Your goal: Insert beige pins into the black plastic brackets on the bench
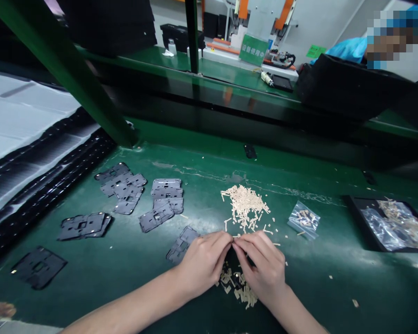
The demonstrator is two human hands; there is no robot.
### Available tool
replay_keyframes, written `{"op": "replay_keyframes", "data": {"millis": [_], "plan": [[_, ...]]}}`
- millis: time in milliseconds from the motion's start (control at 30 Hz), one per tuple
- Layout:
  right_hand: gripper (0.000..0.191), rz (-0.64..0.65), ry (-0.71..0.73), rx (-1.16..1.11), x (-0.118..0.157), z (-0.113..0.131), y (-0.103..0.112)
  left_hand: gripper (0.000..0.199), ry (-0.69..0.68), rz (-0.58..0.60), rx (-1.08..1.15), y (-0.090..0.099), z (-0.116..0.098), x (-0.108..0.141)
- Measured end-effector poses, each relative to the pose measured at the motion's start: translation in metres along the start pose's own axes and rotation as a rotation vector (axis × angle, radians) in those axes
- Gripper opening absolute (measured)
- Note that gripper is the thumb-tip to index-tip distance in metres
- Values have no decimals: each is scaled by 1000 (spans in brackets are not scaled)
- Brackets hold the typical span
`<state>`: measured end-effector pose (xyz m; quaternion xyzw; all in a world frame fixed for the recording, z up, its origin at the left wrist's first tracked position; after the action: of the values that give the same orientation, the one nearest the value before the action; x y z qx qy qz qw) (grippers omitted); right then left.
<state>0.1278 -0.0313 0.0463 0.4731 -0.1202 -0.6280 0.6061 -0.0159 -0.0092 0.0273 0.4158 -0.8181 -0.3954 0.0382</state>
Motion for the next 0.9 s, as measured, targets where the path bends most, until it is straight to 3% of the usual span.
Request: {"op": "replay_keyframes", "data": {"millis": [200, 300, 400, 500, 633, 767, 900], "plan": [[18, 25, -1, 19, 3, 2, -4, 16, -18, 30, -92, -6, 3, 1], [18, 45, -18, 15, 4, 3, -5, 15, 24, 28, 5, -3, 2, -1], [17, 14, -44, -22, 0, -2, 0, 16, 153, 2, 318, 6, 2, -5], [21, -73, -103, 18, -7, -12, 9, 17, 275, 15, 830, 12, 5, -10], [23, -69, -168, -10, -14, -18, 14, 17, 381, 168, 1393, 10, 9, -12], [17, 74, -113, -305, -14, -7, 13, 17, 454, 307, 1603, 9, 7, -13], [19, 133, -54, -390, -11, 3, 14, 16, 506, 389, 1622, 12, 5, -13]]}}
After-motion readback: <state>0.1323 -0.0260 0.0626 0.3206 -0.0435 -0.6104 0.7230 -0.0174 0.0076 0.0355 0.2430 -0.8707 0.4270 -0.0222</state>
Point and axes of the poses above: each hand's wrist, its own x-axis away from the middle knuckle, its own y-axis out of the back of the hand, z = x × y, the point moved 2 cm from there along -x, towards the middle knuckle, and after that the axes turned 7 degrees about -y, right-handed, at the moved point
